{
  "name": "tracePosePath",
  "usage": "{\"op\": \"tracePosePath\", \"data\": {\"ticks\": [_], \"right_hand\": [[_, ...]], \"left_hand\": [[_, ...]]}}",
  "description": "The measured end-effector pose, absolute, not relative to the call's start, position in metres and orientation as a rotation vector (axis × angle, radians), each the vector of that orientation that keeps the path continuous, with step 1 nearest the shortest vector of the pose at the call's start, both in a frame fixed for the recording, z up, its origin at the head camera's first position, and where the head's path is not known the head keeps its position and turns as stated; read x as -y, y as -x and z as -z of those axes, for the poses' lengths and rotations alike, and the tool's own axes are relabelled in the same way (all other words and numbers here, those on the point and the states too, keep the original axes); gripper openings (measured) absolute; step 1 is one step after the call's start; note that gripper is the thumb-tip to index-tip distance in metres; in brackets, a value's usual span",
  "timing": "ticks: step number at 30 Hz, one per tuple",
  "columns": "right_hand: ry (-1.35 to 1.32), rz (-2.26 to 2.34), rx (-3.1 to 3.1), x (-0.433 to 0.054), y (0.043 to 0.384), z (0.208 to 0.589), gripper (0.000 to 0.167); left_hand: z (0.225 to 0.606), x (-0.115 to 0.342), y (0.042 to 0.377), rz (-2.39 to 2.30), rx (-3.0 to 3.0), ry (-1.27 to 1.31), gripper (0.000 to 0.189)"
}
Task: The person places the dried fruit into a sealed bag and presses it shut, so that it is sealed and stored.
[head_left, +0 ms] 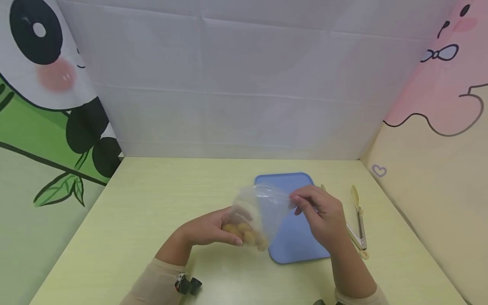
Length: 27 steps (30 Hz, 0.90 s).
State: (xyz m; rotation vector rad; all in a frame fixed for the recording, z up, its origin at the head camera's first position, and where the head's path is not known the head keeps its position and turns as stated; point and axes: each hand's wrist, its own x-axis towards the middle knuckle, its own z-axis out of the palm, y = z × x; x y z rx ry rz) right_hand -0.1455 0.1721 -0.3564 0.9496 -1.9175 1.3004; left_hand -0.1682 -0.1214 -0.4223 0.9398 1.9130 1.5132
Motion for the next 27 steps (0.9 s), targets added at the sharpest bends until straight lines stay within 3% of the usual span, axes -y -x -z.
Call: {"op": "tracePosePath", "data": {"ticks": [9,17,23,27], "right_hand": [[-0.95,-1.353,1.866,-0.175,0.149,0.358,0.029],[-1.247,-1.262,1.728,-0.172,0.144,0.354,0.008],[-1.253,-1.131,1.817,-0.171,0.144,0.353,0.009],[-1.222,-1.112,1.865,-0.171,0.145,0.355,0.009]], "left_hand": [[0.426,0.123,0.17,-1.503,-1.896,-0.956,0.044],[0.423,0.127,0.174,-1.692,-1.669,-1.012,0.063],[0.402,0.122,0.163,-1.783,-1.932,-1.296,0.051],[0.392,0.118,0.158,-1.597,-2.216,-1.44,0.031]]}}
